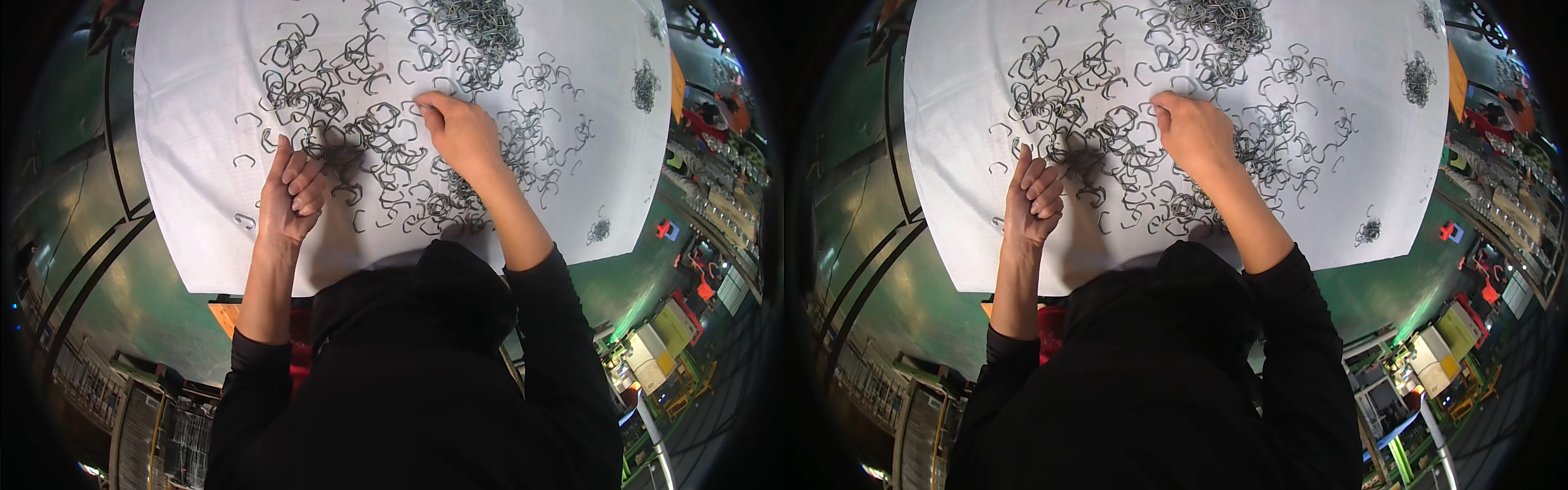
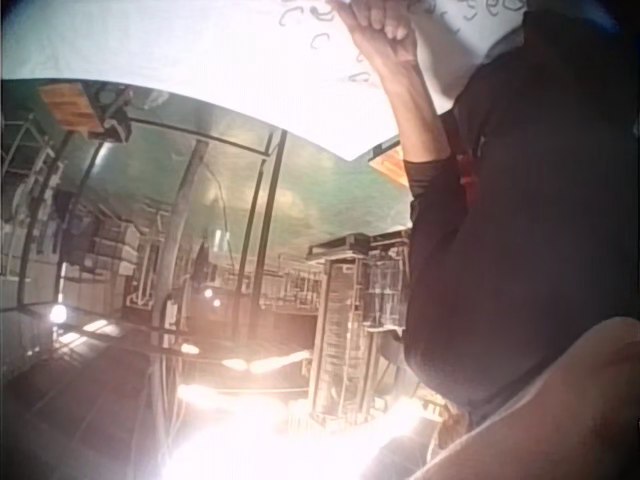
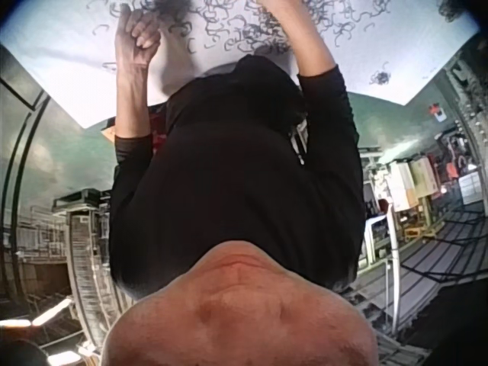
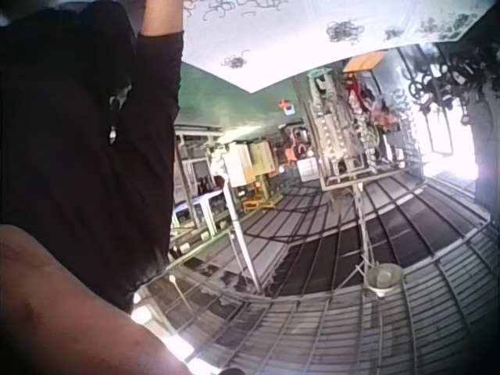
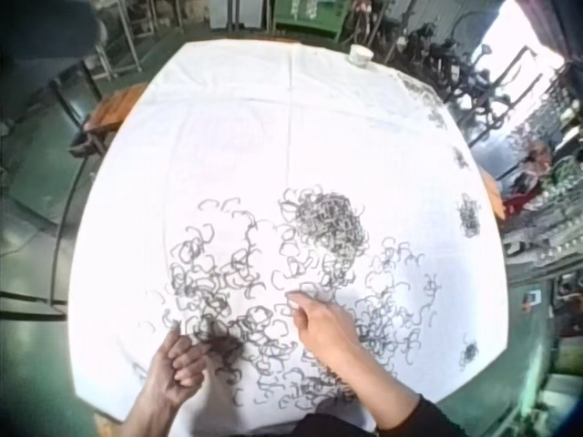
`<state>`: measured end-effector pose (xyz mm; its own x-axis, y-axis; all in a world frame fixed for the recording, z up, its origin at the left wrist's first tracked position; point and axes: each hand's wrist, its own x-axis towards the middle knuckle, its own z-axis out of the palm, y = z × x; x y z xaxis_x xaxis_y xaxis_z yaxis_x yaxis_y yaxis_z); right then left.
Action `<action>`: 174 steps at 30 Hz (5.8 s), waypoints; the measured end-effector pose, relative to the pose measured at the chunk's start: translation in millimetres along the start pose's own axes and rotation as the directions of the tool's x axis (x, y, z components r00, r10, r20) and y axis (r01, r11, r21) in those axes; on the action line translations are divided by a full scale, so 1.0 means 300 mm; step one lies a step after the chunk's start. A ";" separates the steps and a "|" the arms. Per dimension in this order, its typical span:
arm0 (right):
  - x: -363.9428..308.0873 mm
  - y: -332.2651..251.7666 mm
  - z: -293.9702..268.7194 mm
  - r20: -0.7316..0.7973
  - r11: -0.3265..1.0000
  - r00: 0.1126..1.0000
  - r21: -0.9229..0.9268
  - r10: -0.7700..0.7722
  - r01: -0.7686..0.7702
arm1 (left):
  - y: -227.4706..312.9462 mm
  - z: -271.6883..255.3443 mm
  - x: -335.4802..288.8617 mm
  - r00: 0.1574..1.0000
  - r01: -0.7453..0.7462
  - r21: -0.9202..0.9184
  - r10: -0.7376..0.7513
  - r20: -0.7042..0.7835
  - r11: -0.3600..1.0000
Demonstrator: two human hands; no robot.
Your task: The person sorts through a pile of small metal clips on a white paper-covered table by picking them up individually and moving them into a separate pile in their hand or on the table.
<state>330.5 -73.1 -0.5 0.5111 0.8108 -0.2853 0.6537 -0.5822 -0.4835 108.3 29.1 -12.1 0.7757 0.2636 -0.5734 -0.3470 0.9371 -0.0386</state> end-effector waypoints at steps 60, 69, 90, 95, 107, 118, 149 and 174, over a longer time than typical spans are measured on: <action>-0.238 -0.031 -0.016 0.315 0.960 0.907 -0.094 0.281 -0.265 | -0.116 0.014 0.035 0.976 0.049 0.182 -0.008 -0.218 0.982; -0.150 0.032 0.019 0.031 0.984 0.984 0.021 0.178 -0.178 | -0.069 -0.004 0.015 0.984 0.002 0.057 0.008 -0.178 0.998; -0.046 -0.049 0.000 0.199 0.995 0.980 -0.092 -0.017 0.036 | -0.022 0.008 0.026 0.975 -0.062 0.072 0.075 -0.208 0.996; 0.036 -0.034 0.044 -0.173 0.977 0.971 0.105 -0.167 0.187 | -0.009 0.013 0.021 0.975 -0.053 0.054 0.064 -0.213 0.997; 0.163 -0.062 0.029 -0.201 0.991 0.970 -0.001 -0.135 0.138 | 0.030 -0.047 -0.033 0.970 -0.134 0.041 0.140 -0.199 0.990; 0.214 -0.078 0.039 -0.114 0.956 0.953 -0.115 -0.281 0.268 | 0.042 -0.036 -0.039 0.979 -0.135 -0.030 0.129 -0.161 0.990; 0.050 -0.007 -0.026 0.073 0.987 0.985 -0.017 0.159 -0.158 | -0.057 0.025 0.069 0.979 -0.081 0.189 0.114 -0.170 0.979; 0.183 0.030 -0.016 -0.082 0.980 0.980 -0.094 -0.181 0.173 | -0.063 0.059 0.084 0.971 -0.113 0.512 0.204 -0.124 0.852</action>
<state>367.3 -34.2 -16.5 0.4280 0.8952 -0.1244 0.7819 -0.4358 -0.4458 143.6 22.2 -11.3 0.6171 0.4185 -0.6664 -0.1134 0.8853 0.4509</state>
